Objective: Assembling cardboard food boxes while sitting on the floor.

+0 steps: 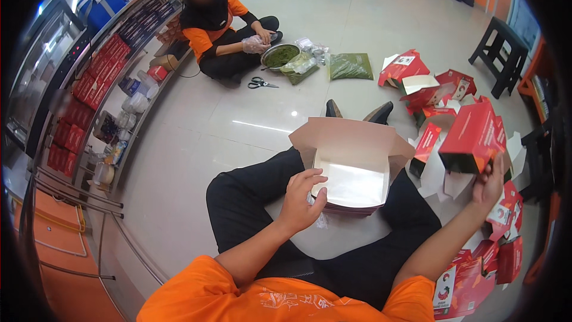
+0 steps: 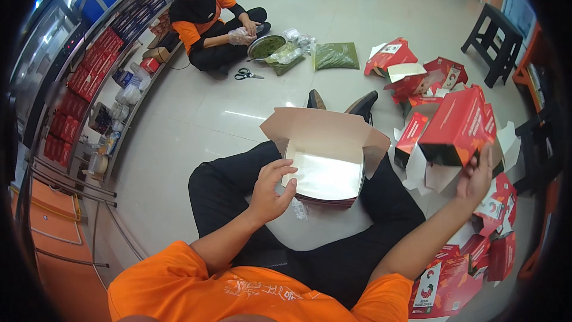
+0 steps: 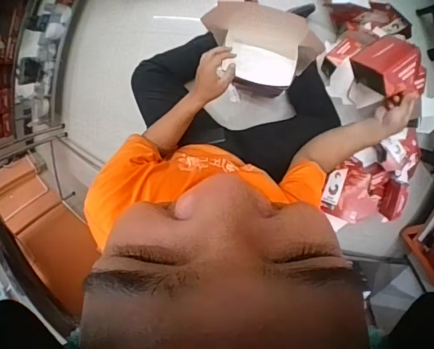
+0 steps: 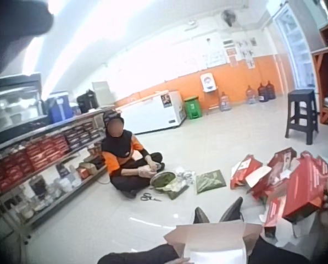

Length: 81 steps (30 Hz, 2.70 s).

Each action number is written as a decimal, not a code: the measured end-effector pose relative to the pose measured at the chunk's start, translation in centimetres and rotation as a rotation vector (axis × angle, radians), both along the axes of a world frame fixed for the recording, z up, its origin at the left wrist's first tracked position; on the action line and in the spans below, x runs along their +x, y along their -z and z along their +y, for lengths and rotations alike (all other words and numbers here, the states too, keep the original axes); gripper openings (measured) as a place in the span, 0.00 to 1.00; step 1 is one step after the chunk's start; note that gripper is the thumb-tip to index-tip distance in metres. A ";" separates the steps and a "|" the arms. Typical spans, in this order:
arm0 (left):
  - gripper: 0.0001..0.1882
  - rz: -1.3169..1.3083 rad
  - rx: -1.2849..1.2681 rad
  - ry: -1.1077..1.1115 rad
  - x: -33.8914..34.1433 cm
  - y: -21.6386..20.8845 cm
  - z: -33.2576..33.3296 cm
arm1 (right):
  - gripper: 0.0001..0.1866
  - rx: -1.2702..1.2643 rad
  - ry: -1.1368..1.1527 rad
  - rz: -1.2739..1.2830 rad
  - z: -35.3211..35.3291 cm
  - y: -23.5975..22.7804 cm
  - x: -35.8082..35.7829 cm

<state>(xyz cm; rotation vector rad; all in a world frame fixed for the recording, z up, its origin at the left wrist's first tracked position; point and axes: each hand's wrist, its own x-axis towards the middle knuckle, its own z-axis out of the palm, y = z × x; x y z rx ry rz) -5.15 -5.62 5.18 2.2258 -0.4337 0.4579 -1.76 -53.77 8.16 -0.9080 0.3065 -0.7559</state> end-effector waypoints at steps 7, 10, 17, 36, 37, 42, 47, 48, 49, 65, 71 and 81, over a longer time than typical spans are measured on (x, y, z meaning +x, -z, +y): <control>0.14 0.031 -0.079 0.016 -0.3 0.7 0.0 | 0.17 -0.352 0.236 -0.060 6.1 -7.3 -5.8; 0.14 0.055 -0.114 0.025 -0.6 0.8 0.3 | 0.19 -0.504 0.407 0.163 7.5 -8.2 -5.7; 0.14 0.020 -0.095 0.014 0.1 0.6 0.7 | 0.18 -0.715 0.408 0.332 12.6 -5.6 -10.3; 0.19 -0.002 -0.308 0.299 2.4 -1.5 1.7 | 0.07 -1.452 -0.182 0.149 21.3 0.0 -9.7; 0.19 -0.015 -0.311 0.303 2.6 -1.5 2.1 | 0.07 -1.458 -0.170 0.141 21.2 -0.2 -9.6; 0.17 0.005 -0.131 0.292 2.6 -0.3 3.3 | 0.09 -1.604 -0.232 0.087 21.2 -0.5 -8.8; 0.17 -0.022 0.156 0.403 3.9 1.1 4.7 | 0.10 -1.735 -0.236 0.133 21.9 -1.7 -8.0; 0.17 -0.013 0.146 0.409 4.4 1.2 5.2 | 0.10 -1.741 -0.242 0.148 22.3 -2.2 -7.5; 0.17 -0.056 0.168 0.435 4.6 1.2 5.7 | 0.10 -1.753 -0.258 0.175 22.7 -2.6 -7.3; 0.16 -0.035 -0.152 0.523 6.6 4.8 6.9 | 0.22 -2.170 -0.409 0.580 29.0 -8.4 -5.6; 0.17 -0.062 -0.175 0.590 6.3 4.6 6.2 | 0.29 -2.114 -0.596 0.067 35.0 -7.1 -4.4; 0.20 -0.060 -0.214 0.553 5.6 5.1 6.6 | 0.14 -2.134 -0.575 0.109 34.8 -3.9 -1.1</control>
